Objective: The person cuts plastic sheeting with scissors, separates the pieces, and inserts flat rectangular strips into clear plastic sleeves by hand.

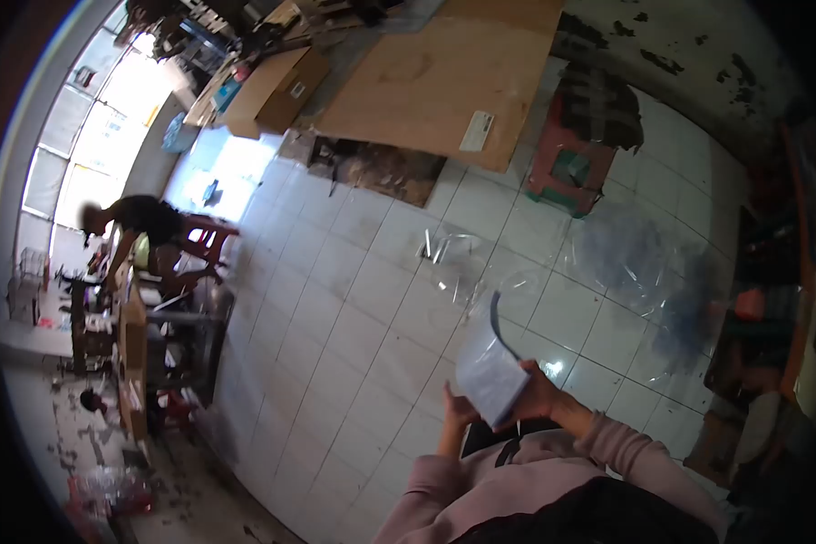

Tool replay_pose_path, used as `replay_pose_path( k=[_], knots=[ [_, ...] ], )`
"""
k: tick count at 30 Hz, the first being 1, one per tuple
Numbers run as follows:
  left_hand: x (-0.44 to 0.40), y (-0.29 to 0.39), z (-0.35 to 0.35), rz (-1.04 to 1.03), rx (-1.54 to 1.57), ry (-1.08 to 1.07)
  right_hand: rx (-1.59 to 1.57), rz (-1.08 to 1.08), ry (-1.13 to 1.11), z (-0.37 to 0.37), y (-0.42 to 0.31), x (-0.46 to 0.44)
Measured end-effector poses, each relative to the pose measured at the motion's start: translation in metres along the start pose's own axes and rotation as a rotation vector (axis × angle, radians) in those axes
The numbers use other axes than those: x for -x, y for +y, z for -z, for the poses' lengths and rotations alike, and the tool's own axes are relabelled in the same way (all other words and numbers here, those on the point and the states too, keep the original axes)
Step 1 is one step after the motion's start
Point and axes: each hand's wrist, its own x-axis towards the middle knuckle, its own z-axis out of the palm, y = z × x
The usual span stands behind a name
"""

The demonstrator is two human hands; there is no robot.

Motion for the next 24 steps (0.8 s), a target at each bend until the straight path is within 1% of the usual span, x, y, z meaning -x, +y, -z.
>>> replay_pose_path(
  k=[1,2,4,5,6,7,9,10,12,13,14,15,16,17,18,19,20,21,22,23,24],
  knots=[
    [-0.040,-0.004,0.008,-0.242,-0.050,-0.293,0.005,0.000,0.002,-0.007,0.004,0.000],
    [-0.036,0.010,-0.002,-0.187,0.003,-0.377,-0.022,-0.058,-0.026,-0.023,0.004,0.003],
    [-0.025,0.045,-0.049,-0.097,0.152,-0.562,0.036,-0.034,0.099,-0.037,0.001,0.001],
    [-0.030,0.057,-0.041,-0.152,0.117,-0.454,0.074,-0.037,0.164,-0.041,-0.003,0.001],
    [-0.043,0.075,-0.030,-0.213,0.077,-0.356,0.022,-0.107,0.117,-0.028,-0.015,-0.006],
    [-0.053,0.096,-0.027,-0.273,0.029,-0.256,0.042,-0.120,0.136,-0.027,-0.029,-0.015],
    [-0.022,0.118,-0.044,-0.347,0.133,-0.202,0.046,-0.152,0.177,-0.025,-0.038,-0.027],
    [-0.017,0.130,-0.049,-0.421,0.150,-0.232,0.152,-0.128,0.227,-0.024,-0.042,-0.032],
    [-0.004,0.155,-0.039,-0.573,0.151,-0.256,0.201,-0.196,0.169,-0.014,-0.056,-0.040],
    [0.016,0.168,-0.043,-0.675,0.155,-0.336,0.235,-0.228,0.130,-0.025,-0.068,-0.048],
    [0.039,0.180,-0.046,-0.726,0.185,-0.361,0.191,-0.245,0.067,-0.037,-0.078,-0.051],
    [0.056,0.192,-0.040,-0.788,0.253,-0.286,0.243,-0.139,0.100,-0.042,-0.089,-0.055],
    [0.080,0.202,-0.038,-0.854,0.288,-0.291,0.293,-0.033,0.134,-0.041,-0.100,-0.052],
    [0.107,0.209,-0.040,-0.910,0.293,-0.357,0.342,0.069,0.170,-0.035,-0.109,-0.046],
    [0.134,0.211,-0.044,-1.016,0.266,-0.324,0.404,0.211,0.290,-0.016,-0.119,-0.038],
    [0.151,0.214,-0.038,-1.072,0.327,-0.290,0.466,0.353,0.409,0.010,-0.131,-0.029],
    [0.167,0.217,-0.035,-1.147,0.298,-0.286,0.461,0.440,0.555,0.035,-0.139,-0.015],
    [0.178,0.222,-0.025,-1.177,0.342,-0.278,0.456,0.526,0.707,0.060,-0.146,0.004],
    [0.192,0.224,-0.025,-1.255,0.318,-0.218,0.440,0.574,0.810,0.086,-0.148,0.027],
    [0.204,0.226,-0.026,-1.327,0.322,-0.057,0.420,0.628,0.910,0.110,-0.143,0.049],
    [0.210,0.229,-0.019,-1.370,0.374,-0.018,0.384,0.638,1.050,0.130,-0.135,0.071]
  ],
)
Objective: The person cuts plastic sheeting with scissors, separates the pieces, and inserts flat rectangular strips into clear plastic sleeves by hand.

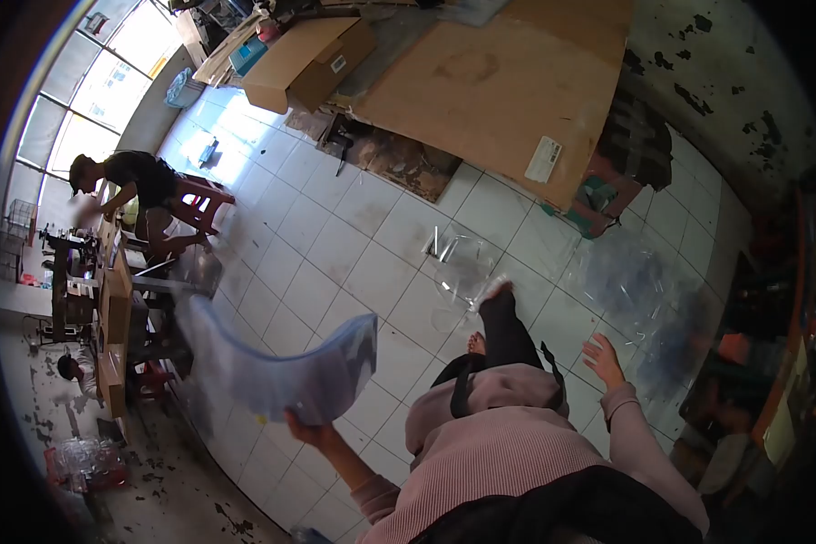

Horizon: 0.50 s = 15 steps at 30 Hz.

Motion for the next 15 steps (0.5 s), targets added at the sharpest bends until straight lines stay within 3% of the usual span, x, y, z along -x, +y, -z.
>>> replay_pose_path(
  k=[3,9,12,15],
  knots=[
    [-0.006,0.013,-0.001,-0.166,-0.017,-0.026,0.034,-0.012,0.273,0.055,0.038,0.011],
    [-0.005,-0.009,-0.023,-0.262,0.076,0.109,0.003,-0.209,0.239,0.063,0.094,0.050],
    [0.000,-0.020,-0.024,-0.230,0.163,0.063,0.207,-0.356,0.161,0.046,0.095,0.039],
    [0.001,-0.036,-0.010,-0.147,0.136,0.025,0.418,-0.241,0.067,0.017,0.069,0.013]
  ],
)
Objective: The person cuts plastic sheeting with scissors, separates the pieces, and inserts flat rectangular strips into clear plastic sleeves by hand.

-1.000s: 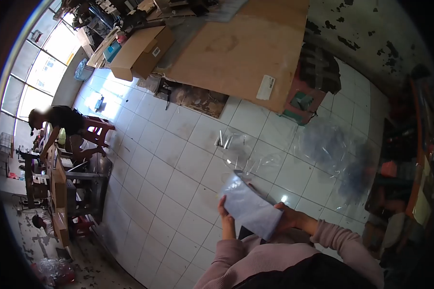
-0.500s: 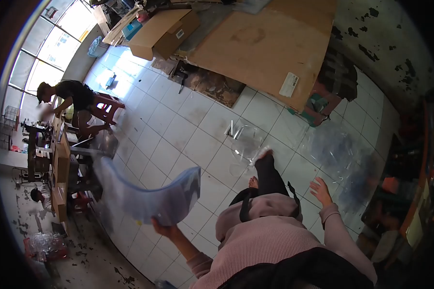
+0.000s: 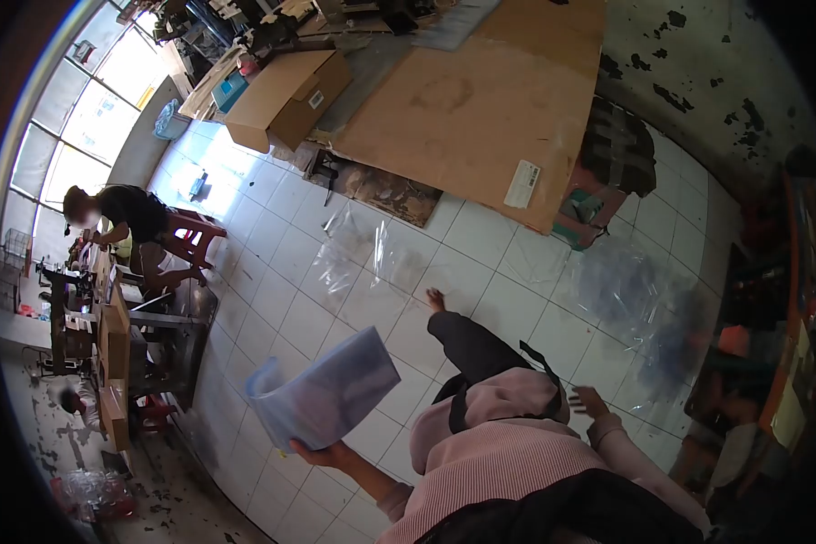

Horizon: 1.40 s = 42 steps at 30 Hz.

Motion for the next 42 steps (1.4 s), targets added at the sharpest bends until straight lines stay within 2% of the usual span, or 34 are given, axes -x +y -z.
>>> replay_pose_path(
  k=[4,6,9,13,15,17,19,22,24,25,27,30,33,34,38,41,42],
  knots=[
    [0.017,-0.016,0.014,0.163,0.039,-0.006,0.281,0.247,0.023,-0.017,-0.091,-0.020],
    [0.030,-0.023,0.015,0.210,0.030,0.015,0.465,0.438,0.044,-0.020,-0.146,-0.003],
    [0.044,-0.029,0.014,0.219,0.039,-0.046,0.650,0.829,0.207,-0.015,-0.212,0.005],
    [0.065,-0.040,-0.011,0.160,0.027,0.106,0.488,0.989,0.133,-0.006,-0.281,-0.004],
    [0.074,-0.050,-0.030,0.170,0.082,0.126,0.665,0.932,0.143,0.008,-0.299,-0.027],
    [0.076,-0.065,-0.033,0.172,0.139,0.058,0.721,0.914,0.085,0.021,-0.304,-0.066],
    [0.072,-0.077,-0.045,0.191,0.148,0.039,0.550,0.680,0.098,0.031,-0.285,-0.126],
    [0.068,-0.092,-0.060,0.240,0.103,0.100,0.977,0.058,0.236,0.021,-0.271,-0.130],
    [0.054,-0.095,-0.064,0.271,0.050,0.117,0.906,0.203,0.096,-0.005,-0.249,-0.118],
    [0.048,-0.099,-0.078,0.278,0.095,0.027,0.861,0.288,0.048,-0.021,-0.255,-0.102],
    [0.030,-0.110,-0.087,0.360,0.119,0.016,0.737,0.450,0.017,-0.054,-0.262,-0.068],
    [0.013,-0.132,-0.084,0.413,0.192,-0.001,0.739,0.439,-0.054,-0.064,-0.271,-0.072],
    [-0.004,-0.136,-0.099,0.389,0.208,-0.037,0.865,0.565,0.098,-0.055,-0.291,-0.077],
    [-0.009,-0.133,-0.102,0.389,0.228,-0.050,0.865,0.736,0.136,-0.050,-0.296,-0.078],
    [-0.017,-0.124,-0.104,0.403,0.250,-0.028,0.711,0.828,0.344,-0.023,-0.305,-0.079],
    [-0.023,-0.129,-0.080,0.390,0.166,0.016,0.704,0.908,0.382,0.001,-0.266,-0.090],
    [-0.015,-0.126,-0.088,0.393,0.171,-0.006,0.877,0.864,0.356,0.014,-0.246,-0.110]
  ],
)
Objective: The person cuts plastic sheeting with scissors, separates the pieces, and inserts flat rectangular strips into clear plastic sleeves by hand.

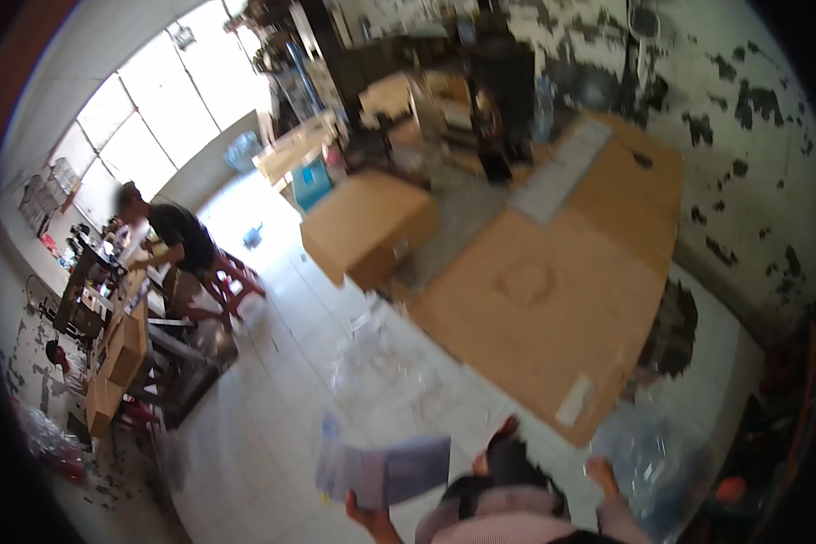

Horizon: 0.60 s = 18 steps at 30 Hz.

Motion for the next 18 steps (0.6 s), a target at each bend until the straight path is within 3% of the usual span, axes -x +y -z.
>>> replay_pose_path(
  k=[1,2,3,4,7,10,11,12,13,14,15,16,17,18],
  knots=[
    [0.004,-0.004,-0.002,0.010,0.091,-0.028,0.103,-0.041,-0.019,-0.040,0.051,0.001],
    [-0.015,0.001,0.047,0.079,-0.035,0.100,0.227,-0.091,-0.290,-0.072,0.104,-0.009],
    [-0.004,0.000,0.021,0.089,0.080,0.121,0.349,-0.105,-0.570,-0.101,0.152,-0.019],
    [-0.012,-0.004,0.027,0.080,0.041,0.129,0.302,-0.217,-0.630,-0.081,0.128,0.015],
    [-0.027,-0.004,0.068,0.099,-0.013,0.141,0.031,-0.149,-0.505,-0.024,0.006,0.066],
    [0.000,0.004,-0.007,0.025,-0.076,-0.051,-0.266,0.131,-0.388,0.037,-0.134,0.075],
    [-0.002,0.009,-0.014,0.033,-0.058,-0.068,-0.518,0.030,-0.411,0.027,-0.141,0.058],
    [-0.002,0.018,-0.022,0.041,-0.122,-0.089,-0.056,0.362,-0.499,0.035,-0.166,0.026],
    [-0.001,0.026,-0.030,0.049,-0.184,-0.108,0.615,0.560,-0.620,0.049,-0.221,0.003],
    [-0.005,0.032,-0.040,0.055,-0.242,-0.133,0.491,0.775,-0.699,0.033,-0.222,-0.033],
    [-0.007,0.040,-0.050,0.047,-0.306,-0.151,0.427,0.782,-0.714,0.051,-0.291,-0.040],
    [-0.007,0.048,-0.061,0.043,-0.373,-0.166,0.075,0.929,-0.640,0.091,-0.370,-0.033],
    [-0.008,0.057,-0.072,0.043,-0.441,-0.177,-0.135,0.843,-0.583,0.096,-0.409,-0.035],
    [-0.007,0.066,-0.084,0.102,-0.497,-0.199,-0.494,0.694,-0.870,0.101,-0.443,-0.042]
  ],
)
